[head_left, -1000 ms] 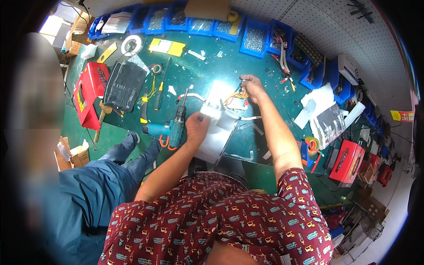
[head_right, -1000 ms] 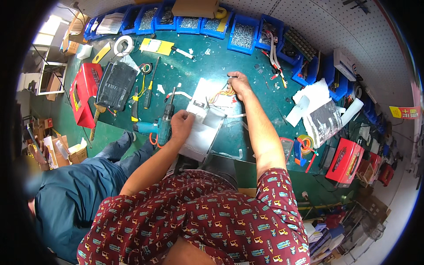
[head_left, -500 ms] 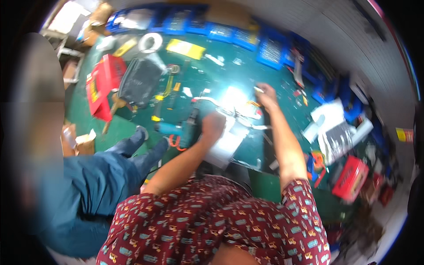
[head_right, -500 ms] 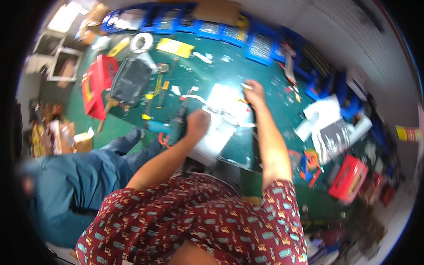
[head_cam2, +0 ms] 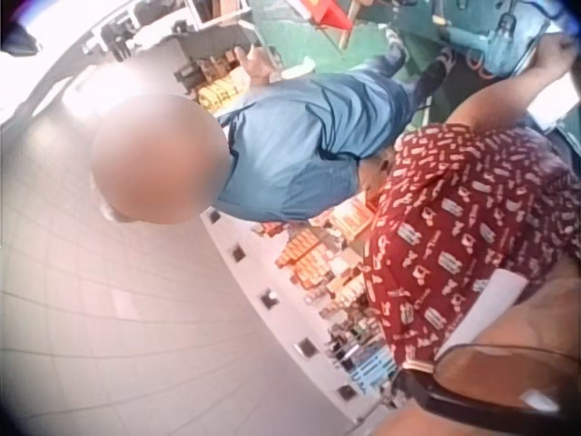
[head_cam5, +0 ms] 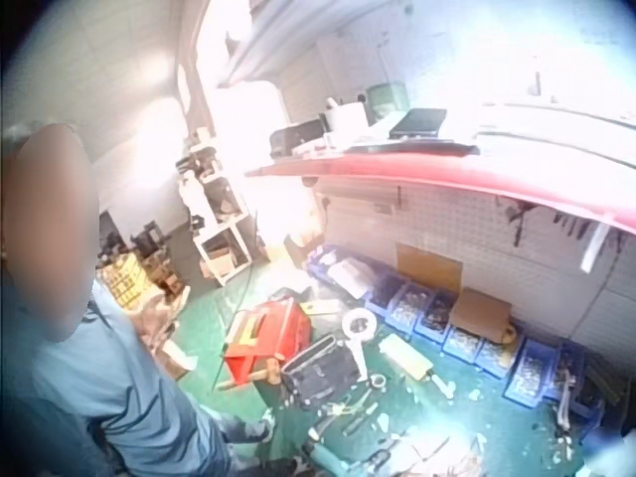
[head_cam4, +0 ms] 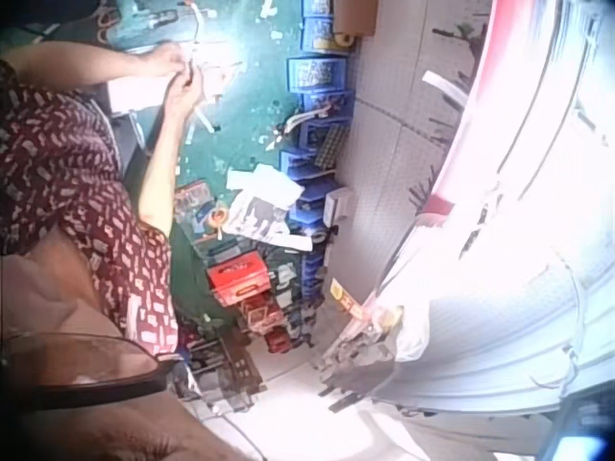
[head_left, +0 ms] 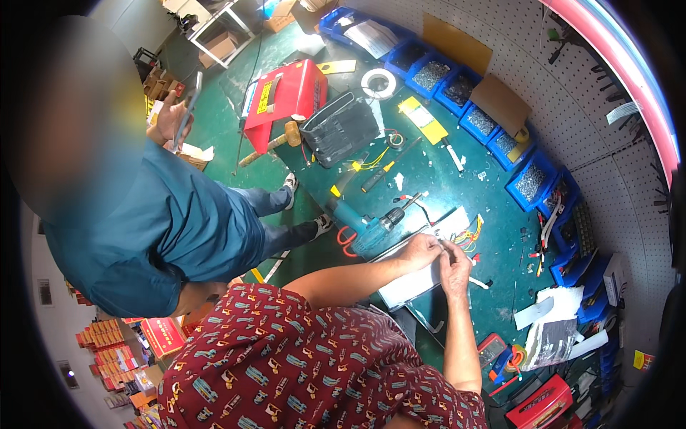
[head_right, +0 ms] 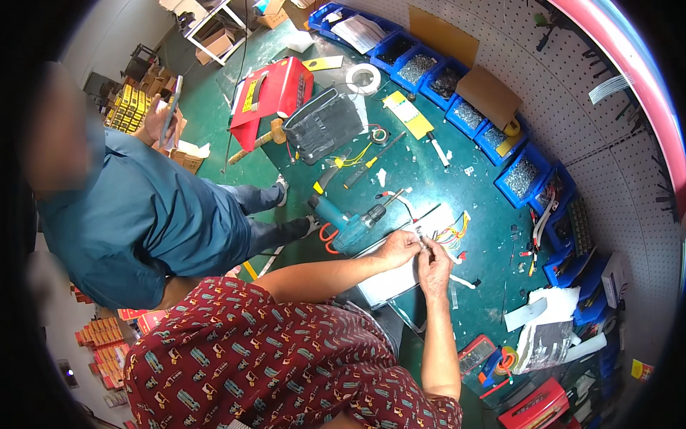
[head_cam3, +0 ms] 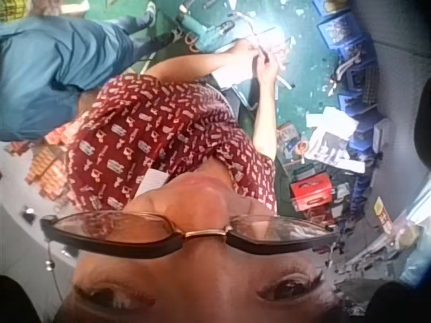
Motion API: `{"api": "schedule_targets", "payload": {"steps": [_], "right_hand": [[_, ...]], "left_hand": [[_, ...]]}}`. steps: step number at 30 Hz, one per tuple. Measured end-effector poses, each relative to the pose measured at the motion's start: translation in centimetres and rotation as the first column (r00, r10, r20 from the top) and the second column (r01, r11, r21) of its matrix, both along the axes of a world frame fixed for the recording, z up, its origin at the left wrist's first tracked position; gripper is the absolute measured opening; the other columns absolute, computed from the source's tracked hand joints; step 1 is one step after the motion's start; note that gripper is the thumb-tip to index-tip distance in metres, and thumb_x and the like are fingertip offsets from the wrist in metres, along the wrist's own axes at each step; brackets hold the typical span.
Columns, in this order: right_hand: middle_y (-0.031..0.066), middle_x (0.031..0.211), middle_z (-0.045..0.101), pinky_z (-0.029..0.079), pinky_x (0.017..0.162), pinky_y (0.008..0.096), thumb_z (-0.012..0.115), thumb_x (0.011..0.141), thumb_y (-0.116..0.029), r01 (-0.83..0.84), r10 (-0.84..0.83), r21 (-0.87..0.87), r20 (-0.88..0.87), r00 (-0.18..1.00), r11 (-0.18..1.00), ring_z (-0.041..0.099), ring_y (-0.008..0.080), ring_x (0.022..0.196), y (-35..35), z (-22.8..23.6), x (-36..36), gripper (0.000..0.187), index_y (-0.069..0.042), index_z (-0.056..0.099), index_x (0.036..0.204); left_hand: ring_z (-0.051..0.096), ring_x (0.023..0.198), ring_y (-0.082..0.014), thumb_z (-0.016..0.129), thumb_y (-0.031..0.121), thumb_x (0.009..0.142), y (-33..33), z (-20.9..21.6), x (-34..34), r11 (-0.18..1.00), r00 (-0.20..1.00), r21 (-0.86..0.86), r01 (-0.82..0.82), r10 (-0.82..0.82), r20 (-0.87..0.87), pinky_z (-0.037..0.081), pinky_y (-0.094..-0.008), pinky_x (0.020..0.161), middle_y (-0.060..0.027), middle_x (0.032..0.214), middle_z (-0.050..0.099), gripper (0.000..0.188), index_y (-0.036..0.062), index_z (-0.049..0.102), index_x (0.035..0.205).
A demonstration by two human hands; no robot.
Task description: The person assembles a rectangular electronic device on a workbench. They use a power drill to fasten screws, handle wires, and attach a metal sheet to the device. The person repeatedly positions and secures components while another person works nearby.
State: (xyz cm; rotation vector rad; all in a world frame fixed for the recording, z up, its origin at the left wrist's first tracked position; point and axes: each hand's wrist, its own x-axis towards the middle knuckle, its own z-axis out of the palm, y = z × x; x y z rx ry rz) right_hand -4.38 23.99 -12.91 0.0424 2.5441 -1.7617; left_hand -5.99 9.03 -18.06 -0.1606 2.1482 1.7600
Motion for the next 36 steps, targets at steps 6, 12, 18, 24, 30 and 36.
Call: {"api": "schedule_targets", "payload": {"steps": [6, 12, 18, 24, 30, 36], "right_hand": [[0.0157, 0.095, 0.073, 0.055, 0.075, 0.0334, 0.079, 0.083, -0.009, -0.087, 0.079, 0.105, 0.080, 0.994, 0.991, 0.070, 0.0225, 0.079, 0.2, -0.3, -0.7, 0.030, 0.002, 0.073, 0.110], [0.0189, 0.089, 0.071, 0.055, 0.074, 0.0395, 0.077, 0.086, -0.006, -0.028, 0.028, -0.011, 0.027, 0.999, 1.000, 0.070, 0.0304, 0.080, 0.3, -0.8, -0.5, 0.017, 0.001, 0.074, 0.100], [0.0153, 0.090, 0.071, 0.053, 0.074, 0.0356, 0.074, 0.090, -0.012, -0.063, 0.062, 0.121, 0.011, 0.998, 0.991, 0.069, 0.0257, 0.082, 0.6, -1.0, -0.6, 0.018, 0.000, 0.075, 0.102], [0.0178, 0.095, 0.070, 0.055, 0.083, 0.0449, 0.069, 0.089, -0.011, -0.053, 0.051, 0.225, 0.013, 0.999, 0.973, 0.069, 0.0373, 0.094, 0.5, -0.4, -0.7, 0.013, -0.002, 0.071, 0.098], [0.0134, 0.100, 0.067, 0.051, 0.087, 0.0486, 0.070, 0.089, -0.018, -0.058, 0.100, 0.441, -0.072, 0.992, 0.896, 0.061, 0.0351, 0.105, 0.8, -0.3, -1.1, 0.015, -0.006, 0.070, 0.097], [0.0116, 0.113, 0.056, 0.046, 0.092, 0.0496, 0.069, 0.087, -0.014, 0.008, 0.044, 0.510, -0.089, 0.995, 0.860, 0.052, 0.0338, 0.115, 0.5, 0.1, -1.9, 0.011, -0.006, 0.070, 0.096]], "left_hand": [[0.059, 0.054, -0.0090, 0.065, 0.018, 0.091, -0.7, 1.6, -0.4, 0.983, 0.973, 0.139, -0.122, 0.091, 0.212, 0.049, -0.0260, 0.047, -0.0022, 0.069, 0.066, 0.022, -0.0007, 0.075, 0.086], [0.063, 0.061, -0.0101, 0.074, 0.015, 0.086, -1.4, 2.4, -0.7, 0.989, 0.978, 0.113, -0.096, 0.072, 0.198, 0.051, -0.0258, 0.051, -0.0036, 0.073, 0.068, 0.016, -0.0003, 0.072, 0.085], [0.064, 0.070, -0.0087, 0.075, 0.014, 0.091, -1.9, 1.4, -0.8, 0.972, 0.982, 0.212, -0.100, 0.062, 0.178, 0.053, -0.0244, 0.059, -0.0025, 0.084, 0.071, 0.017, -0.0004, 0.072, 0.099], [0.061, 0.067, -0.0068, 0.073, 0.015, 0.092, -2.9, 0.2, -1.4, 0.994, 0.994, 0.043, 0.104, -0.106, 0.025, 0.052, -0.0245, 0.058, -0.0016, 0.080, 0.069, 0.014, 0.0016, 0.069, 0.093], [0.059, 0.064, -0.0060, 0.071, 0.014, 0.093, -2.0, -0.2, -1.7, 0.996, 0.996, 0.067, 0.058, -0.063, 0.071, 0.051, -0.0243, 0.056, 0.0000, 0.077, 0.067, 0.012, 0.0020, 0.068, 0.091], [0.064, 0.070, -0.0088, 0.069, 0.009, 0.093, -2.1, 0.0, -1.8, 0.991, 0.998, 0.126, -0.042, 0.035, 0.056, 0.056, -0.0256, 0.063, -0.0027, 0.083, 0.068, 0.012, -0.0012, 0.070, 0.100]]}}
